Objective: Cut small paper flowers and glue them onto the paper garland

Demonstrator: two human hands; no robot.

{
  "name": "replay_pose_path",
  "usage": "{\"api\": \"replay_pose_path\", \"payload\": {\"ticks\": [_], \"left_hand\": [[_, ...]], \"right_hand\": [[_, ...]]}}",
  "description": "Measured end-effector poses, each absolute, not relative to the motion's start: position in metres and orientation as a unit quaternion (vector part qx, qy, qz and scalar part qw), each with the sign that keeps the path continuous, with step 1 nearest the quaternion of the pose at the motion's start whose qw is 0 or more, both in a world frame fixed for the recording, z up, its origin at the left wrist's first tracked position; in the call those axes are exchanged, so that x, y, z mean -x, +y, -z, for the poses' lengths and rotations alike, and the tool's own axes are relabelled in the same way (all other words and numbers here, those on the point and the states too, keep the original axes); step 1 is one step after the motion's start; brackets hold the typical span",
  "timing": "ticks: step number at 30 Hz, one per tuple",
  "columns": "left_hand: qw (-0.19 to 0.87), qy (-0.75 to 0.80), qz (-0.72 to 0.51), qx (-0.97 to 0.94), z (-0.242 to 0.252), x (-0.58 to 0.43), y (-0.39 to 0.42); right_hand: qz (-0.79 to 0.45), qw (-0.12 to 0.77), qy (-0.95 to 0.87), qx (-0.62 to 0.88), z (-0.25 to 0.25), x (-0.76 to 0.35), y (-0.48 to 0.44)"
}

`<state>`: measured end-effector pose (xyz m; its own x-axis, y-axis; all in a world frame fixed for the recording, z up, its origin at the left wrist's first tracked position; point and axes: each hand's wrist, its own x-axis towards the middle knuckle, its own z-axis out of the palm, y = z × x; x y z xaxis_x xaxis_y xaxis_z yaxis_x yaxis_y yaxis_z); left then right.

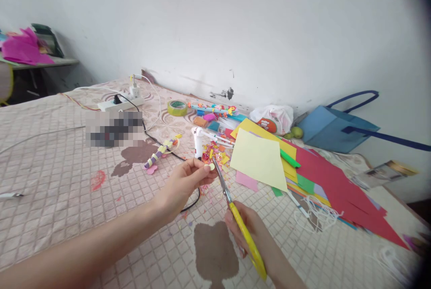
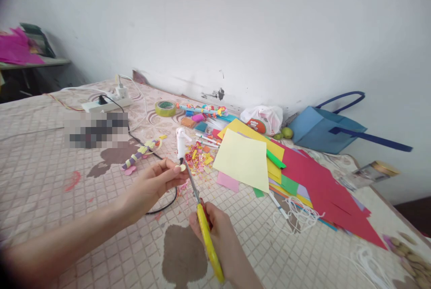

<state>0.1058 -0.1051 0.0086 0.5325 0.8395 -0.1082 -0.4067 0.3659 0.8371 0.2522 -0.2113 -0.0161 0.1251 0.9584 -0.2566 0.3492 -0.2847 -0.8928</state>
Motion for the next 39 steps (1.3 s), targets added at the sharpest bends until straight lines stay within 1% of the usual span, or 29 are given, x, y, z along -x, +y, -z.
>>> {"api": "replay_pose_path", "payload": {"ticks": [10,21,29,39], "left_hand": [[0.778,0.276,-0.367,-0.429,-0.014,-0.103,-0.102],[0.778,0.288,-0.342,-0.441,-0.017,-0.100,-0.099],[0.776,0.295,-0.344,-0.438,-0.018,-0.100,-0.099],[0.776,0.295,-0.347,-0.437,-0.017,-0.100,-0.099]], "right_hand": [[-0.433,0.297,-0.535,0.662,0.001,-0.257,-0.217],[-0.416,0.286,-0.539,0.674,0.001,-0.260,-0.219],[-0.421,0.295,-0.527,0.676,-0.004,-0.258,-0.218],[-0.416,0.286,-0.530,0.682,-0.002,-0.259,-0.218]]}}
